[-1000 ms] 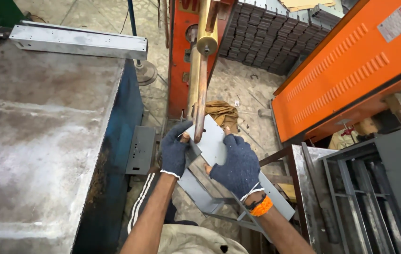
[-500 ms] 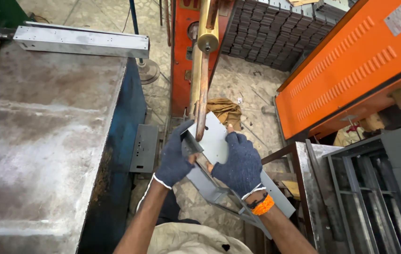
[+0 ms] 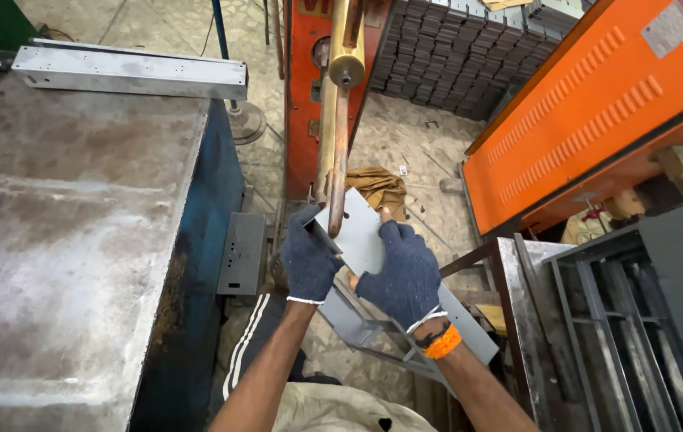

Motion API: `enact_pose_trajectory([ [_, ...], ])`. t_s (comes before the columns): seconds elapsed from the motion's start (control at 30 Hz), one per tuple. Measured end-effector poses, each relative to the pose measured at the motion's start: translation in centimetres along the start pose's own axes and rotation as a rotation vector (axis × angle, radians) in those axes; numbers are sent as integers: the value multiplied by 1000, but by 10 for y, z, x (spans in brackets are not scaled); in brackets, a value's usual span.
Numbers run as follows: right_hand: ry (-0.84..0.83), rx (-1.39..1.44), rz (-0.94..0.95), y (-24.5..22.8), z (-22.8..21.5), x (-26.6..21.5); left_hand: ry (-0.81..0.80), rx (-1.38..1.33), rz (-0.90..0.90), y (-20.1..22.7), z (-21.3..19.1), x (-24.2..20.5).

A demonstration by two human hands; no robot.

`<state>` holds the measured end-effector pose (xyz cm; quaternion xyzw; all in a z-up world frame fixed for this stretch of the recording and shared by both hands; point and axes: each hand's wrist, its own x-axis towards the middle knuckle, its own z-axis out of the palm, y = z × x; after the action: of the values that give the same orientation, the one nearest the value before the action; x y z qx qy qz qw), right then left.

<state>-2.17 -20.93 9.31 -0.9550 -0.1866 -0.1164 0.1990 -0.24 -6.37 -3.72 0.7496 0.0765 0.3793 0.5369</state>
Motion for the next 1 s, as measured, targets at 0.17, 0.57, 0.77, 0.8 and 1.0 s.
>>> enact_pose_trajectory([
  [0.17, 35, -11, -34, 5, 5, -3, -4, 10, 32, 9, -4, 1],
  [0.57, 55, -12, -44, 2, -2, -7, -24, -75, -17, 13, -4, 0],
  [0.77, 55, -12, -37, 2, -1, -7, -64, -127, -55, 17, -9, 1],
  [0.8, 65, -2, -44, 2, 0, -7, -73, -161, -49, 16, -10, 1],
  [1.0, 29, -16, 31, -13, -9, -4, -30, -96, 49, -1, -6, -2],
])
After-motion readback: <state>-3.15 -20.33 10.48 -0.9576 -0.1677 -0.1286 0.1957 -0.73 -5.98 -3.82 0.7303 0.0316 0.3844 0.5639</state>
